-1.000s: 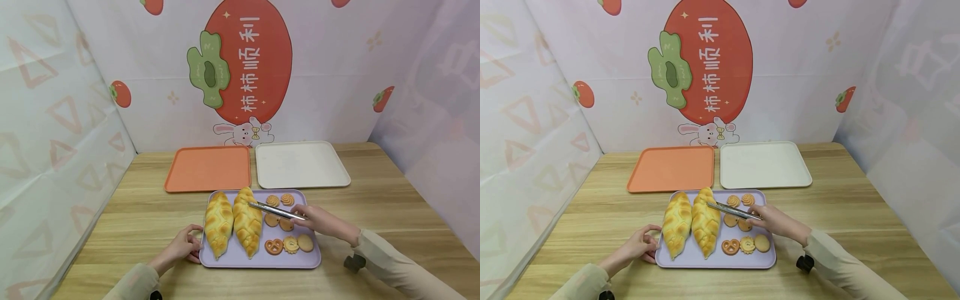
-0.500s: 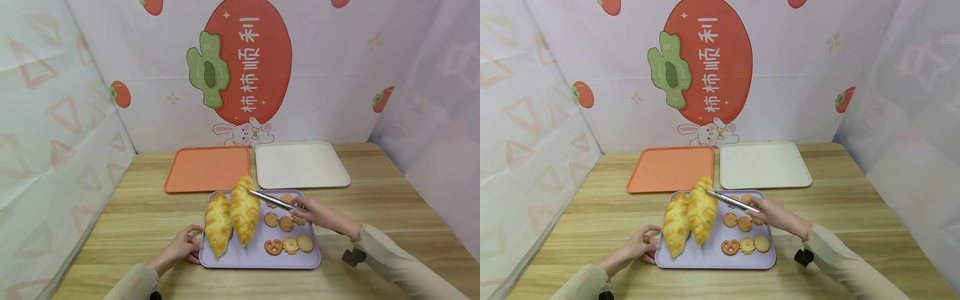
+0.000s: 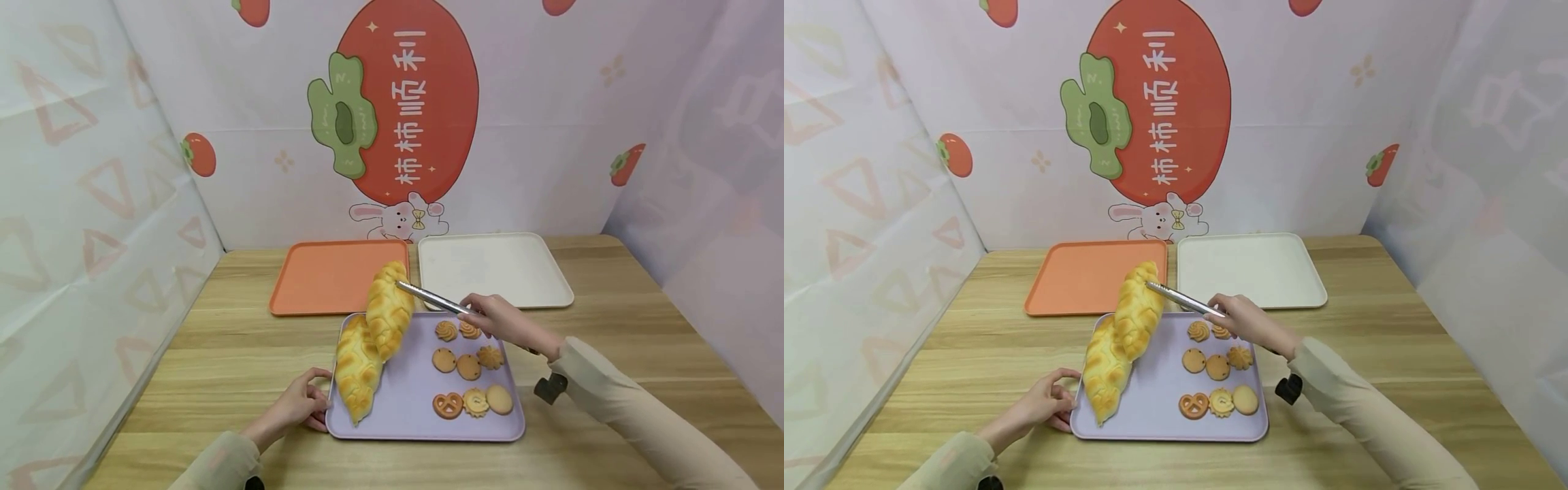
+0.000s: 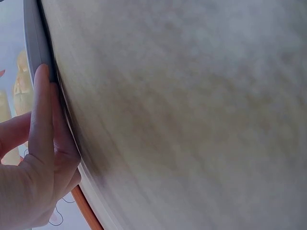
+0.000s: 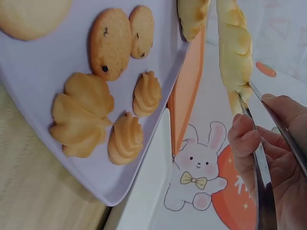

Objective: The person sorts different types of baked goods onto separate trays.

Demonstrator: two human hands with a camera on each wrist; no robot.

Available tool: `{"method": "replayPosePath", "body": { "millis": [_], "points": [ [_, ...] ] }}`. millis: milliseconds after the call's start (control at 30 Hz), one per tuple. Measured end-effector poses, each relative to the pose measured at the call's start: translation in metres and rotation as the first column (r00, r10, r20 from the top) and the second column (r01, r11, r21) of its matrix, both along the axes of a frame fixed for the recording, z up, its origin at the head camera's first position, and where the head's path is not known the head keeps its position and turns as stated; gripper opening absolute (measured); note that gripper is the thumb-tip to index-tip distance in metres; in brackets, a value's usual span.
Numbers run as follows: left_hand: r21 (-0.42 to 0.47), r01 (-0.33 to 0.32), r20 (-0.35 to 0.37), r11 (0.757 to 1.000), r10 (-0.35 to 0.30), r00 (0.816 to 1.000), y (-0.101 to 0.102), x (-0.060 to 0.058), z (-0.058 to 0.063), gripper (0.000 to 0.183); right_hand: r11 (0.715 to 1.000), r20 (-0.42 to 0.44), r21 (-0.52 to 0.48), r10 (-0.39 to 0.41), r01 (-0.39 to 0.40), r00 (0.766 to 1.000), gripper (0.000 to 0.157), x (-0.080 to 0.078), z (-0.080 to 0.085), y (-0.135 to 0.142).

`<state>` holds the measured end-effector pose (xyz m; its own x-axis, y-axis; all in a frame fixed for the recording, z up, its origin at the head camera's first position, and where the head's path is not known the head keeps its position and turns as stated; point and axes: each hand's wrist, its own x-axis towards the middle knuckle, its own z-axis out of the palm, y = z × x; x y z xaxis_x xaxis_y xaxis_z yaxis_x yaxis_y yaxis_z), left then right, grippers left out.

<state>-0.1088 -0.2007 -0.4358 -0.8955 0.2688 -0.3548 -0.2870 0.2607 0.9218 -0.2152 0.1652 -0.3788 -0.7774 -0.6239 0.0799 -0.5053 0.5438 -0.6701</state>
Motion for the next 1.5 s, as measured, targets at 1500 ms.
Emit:
{"method": "replayPosePath", "body": {
  "millis": [1500],
  "points": [
    [0.015,0.011,-0.002,1.0,-0.011,1.0,-0.001,0.0,-0.003,0.049,0.972,0.09,0.172,-0.18,0.163,0.98,0.023,-0.097,-0.013,-0.047]
  ]
}}
